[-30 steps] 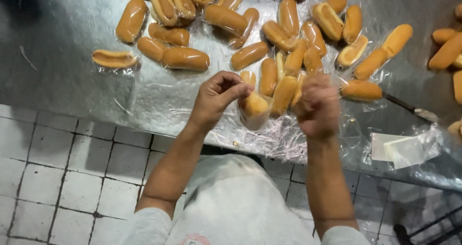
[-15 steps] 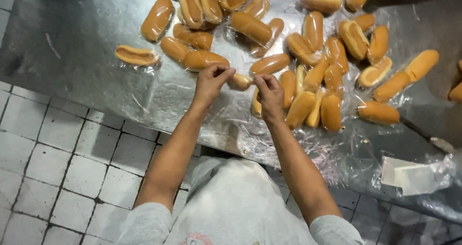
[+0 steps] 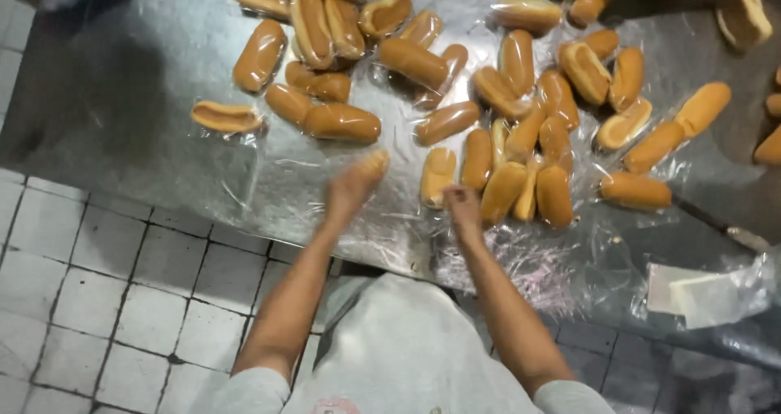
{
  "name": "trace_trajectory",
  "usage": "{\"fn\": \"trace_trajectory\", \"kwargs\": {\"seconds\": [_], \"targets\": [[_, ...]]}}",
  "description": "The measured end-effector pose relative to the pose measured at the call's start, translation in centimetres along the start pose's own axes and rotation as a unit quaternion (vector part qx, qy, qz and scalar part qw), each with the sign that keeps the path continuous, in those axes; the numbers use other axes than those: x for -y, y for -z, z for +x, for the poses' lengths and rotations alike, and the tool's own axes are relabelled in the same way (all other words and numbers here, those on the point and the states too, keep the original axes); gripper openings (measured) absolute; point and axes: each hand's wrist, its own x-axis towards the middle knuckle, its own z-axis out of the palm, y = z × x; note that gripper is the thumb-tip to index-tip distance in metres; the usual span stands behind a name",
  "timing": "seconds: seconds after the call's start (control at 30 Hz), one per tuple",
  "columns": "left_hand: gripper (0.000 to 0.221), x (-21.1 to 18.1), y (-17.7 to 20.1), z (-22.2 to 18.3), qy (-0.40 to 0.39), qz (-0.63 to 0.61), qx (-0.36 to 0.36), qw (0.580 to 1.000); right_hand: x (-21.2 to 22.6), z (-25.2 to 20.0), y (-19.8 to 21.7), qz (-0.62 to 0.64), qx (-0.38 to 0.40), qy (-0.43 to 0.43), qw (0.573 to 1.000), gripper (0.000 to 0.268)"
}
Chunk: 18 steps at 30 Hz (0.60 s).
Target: Wrapping individual bread rolls in plastic wrap on a metal table in a bakery setting.
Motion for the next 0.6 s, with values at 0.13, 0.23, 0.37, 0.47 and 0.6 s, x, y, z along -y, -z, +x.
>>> {"fn": "trace_trajectory", "kwargs": {"seconds": [0.13,0.23,0.37,0.47,0.6], "targets": [[0.059,0.7,5.4,0.7,0.05,-0.188,-0.371,0.908,-2.6,-1.8,1.8,-0.089,-0.141,0.034,0.985,0.06],[0.051,2.4,2.0,3.0,-0.023,-0.142,-0.338,0.93,-1.4,-1.0,-0.4,-0.154,-0.11,0.034,0.981,0.052],[0.049,1.8,-6.5,1.3,-0.206,0.12,-0.092,0.967,-4.1,1.5,-2.6,-0.117,-0.101,0.117,0.981,0.03],[0.073,-7.9,-4.7,-0.6,-0.261,0.313,0.024,0.913,-1.2,-2.6,0.6,-0.203,-0.074,0.226,0.95,0.013],[0.114,-12.6,-4.4,1.0,-0.33,0.304,0.17,0.877,9.7,-13.4,9.2,-0.401,-0.026,0.37,0.838,0.016]]}}
